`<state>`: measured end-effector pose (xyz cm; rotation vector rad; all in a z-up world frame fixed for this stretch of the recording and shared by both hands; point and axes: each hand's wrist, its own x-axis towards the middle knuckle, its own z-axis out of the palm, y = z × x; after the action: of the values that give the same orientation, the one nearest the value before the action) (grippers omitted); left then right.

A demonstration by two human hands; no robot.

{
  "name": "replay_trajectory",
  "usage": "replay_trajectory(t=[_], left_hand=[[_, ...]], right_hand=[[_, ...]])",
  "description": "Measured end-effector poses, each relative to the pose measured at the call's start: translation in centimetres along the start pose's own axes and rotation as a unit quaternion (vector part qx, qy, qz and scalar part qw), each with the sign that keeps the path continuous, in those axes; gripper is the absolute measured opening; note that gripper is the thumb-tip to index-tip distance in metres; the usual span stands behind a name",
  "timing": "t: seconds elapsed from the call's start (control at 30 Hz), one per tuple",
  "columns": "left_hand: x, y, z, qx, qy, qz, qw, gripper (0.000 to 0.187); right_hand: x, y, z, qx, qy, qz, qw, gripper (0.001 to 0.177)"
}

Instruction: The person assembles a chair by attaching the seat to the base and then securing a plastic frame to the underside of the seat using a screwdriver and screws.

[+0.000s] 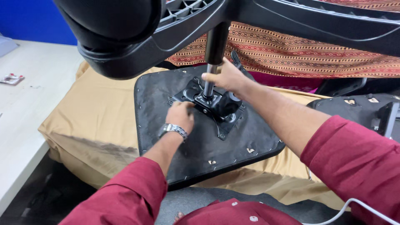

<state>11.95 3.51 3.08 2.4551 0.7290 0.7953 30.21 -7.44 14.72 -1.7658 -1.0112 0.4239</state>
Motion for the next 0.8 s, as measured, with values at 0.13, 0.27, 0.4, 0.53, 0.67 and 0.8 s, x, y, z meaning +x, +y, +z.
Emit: replay_trajectory(t=[0.13,0.27,0.4,0.53,0.67,0.8], left_hand=[[2.0,-3.0,-1.4,0.109,-0.03,-0.073,0.991,0.054],[3.4,-3.9,-1.3,0.154,-0.108,-0.032,0.982,0.07],[3.3,-3.0,0.3,0.094,-0.16,0.044,0.982,0.071],[3.2,-1.8,1.3,0.068,-0.203,0.008,0.977,0.068],[4.3,-0.7,0.9,0.092,-0.212,-0.006,0.973,0.065],[3.5,0.0,-0.5,0.096,-0.236,-0.027,0.966,0.066]], right_hand=[[-3.3,2.5,0.9,-0.218,0.128,-0.076,0.964,0.064],[-7.3,3.6,2.6,-0.24,0.243,0.005,0.94,0.096],[-10.1,4.9,4.2,-0.063,0.248,0.124,0.959,0.122],[-11.6,6.6,4.9,-0.036,0.135,0.162,0.977,0.125],[-10.9,7.3,4.9,-0.195,0.084,0.226,0.951,0.142],[-10.8,8.0,4.4,-0.283,-0.001,0.182,0.942,0.128]])
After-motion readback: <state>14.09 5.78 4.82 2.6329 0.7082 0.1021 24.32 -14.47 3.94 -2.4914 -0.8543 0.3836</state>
